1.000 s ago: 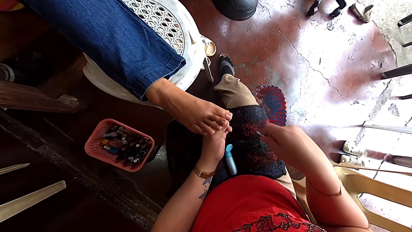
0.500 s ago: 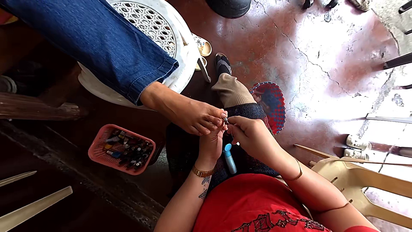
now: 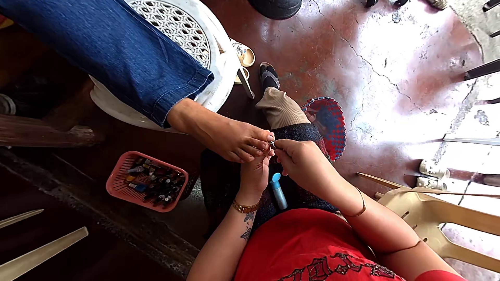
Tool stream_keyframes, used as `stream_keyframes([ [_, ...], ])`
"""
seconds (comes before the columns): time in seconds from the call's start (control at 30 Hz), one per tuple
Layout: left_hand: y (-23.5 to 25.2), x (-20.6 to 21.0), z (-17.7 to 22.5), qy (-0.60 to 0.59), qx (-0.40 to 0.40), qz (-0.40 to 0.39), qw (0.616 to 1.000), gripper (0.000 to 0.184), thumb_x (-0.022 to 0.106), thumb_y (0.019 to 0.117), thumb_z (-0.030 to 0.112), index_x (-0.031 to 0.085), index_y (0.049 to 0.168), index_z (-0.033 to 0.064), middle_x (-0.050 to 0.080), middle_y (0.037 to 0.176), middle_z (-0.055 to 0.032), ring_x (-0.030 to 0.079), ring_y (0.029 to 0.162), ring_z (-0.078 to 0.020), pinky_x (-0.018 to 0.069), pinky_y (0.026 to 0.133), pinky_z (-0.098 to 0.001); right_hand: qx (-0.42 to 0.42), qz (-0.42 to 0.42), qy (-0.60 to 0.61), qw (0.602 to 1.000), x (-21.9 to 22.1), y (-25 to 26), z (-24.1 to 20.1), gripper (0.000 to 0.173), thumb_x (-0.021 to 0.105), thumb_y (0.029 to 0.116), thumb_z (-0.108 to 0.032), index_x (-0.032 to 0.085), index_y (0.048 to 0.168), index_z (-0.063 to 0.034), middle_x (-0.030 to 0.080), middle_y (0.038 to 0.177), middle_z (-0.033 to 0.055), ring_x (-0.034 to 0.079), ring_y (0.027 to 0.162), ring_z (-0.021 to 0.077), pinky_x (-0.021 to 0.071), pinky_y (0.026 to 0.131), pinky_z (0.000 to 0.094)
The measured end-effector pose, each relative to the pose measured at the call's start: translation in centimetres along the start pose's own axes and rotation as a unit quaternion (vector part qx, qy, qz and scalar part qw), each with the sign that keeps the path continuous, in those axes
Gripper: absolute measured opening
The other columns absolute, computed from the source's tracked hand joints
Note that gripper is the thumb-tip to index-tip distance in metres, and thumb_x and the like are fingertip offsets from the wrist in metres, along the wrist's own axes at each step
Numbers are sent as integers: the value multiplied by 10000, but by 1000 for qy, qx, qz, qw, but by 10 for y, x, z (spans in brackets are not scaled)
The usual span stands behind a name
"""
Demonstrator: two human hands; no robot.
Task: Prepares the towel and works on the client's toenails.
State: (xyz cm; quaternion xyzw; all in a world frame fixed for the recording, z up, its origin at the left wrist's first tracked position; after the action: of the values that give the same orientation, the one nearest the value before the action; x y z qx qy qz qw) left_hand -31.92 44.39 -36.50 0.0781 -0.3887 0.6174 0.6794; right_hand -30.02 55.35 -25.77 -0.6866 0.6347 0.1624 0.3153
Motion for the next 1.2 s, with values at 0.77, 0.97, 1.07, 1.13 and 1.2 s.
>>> stream_keyframes([
  [0.77,1,2,3,15,4,2,1000,216,594,961,-37,728,1072,92,722,1128,-15,660,1118,-125,540,983,-296,-95,169,-174,965,10,-8,-12,119,606,971,-71,689,899,-25,623,693,77,650,611,210,511,512,342],
  [0.97,0,1,2,19,2,11,1000,237,572,966,-47,729,1083,85,726,1124,-24,671,1083,-118,552,932,-268,-106,188,-170,962,12,-10,-9,108,604,968,-61,690,914,-24,616,726,85,645,636,221,504,513,337],
  [1.07,0,1,2,21,-1,14,1000,235,567,971,-46,735,1069,87,732,1122,-25,675,1080,-115,553,926,-262,-107,181,-153,965,14,-9,-8,104,599,971,-50,681,916,-18,612,748,92,641,648,220,513,528,332],
  [1.13,0,0,2,21,1,17,1000,237,568,968,-50,742,1057,86,736,1109,-28,680,1064,-116,557,910,-260,-111,177,-138,968,15,-9,-7,103,592,972,-35,675,917,-10,612,767,99,635,657,217,517,541,326],
  [1.2,0,1,2,22,1,17,1000,240,561,973,-51,738,1064,83,735,1106,-28,681,1058,-115,558,909,-261,-112,173,-128,970,16,-8,-6,104,582,976,-27,667,919,-9,615,784,102,643,682,218,531,563,321],
])
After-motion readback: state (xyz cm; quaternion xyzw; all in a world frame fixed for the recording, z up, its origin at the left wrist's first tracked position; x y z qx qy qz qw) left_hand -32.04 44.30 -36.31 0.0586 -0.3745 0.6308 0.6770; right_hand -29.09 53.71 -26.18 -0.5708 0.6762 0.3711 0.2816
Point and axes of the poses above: each hand's wrist, its own y-axis towards the middle knuckle, its own x-axis out of the palm, z = x × y, the point moved 8 cm from there along y, towards the middle knuckle
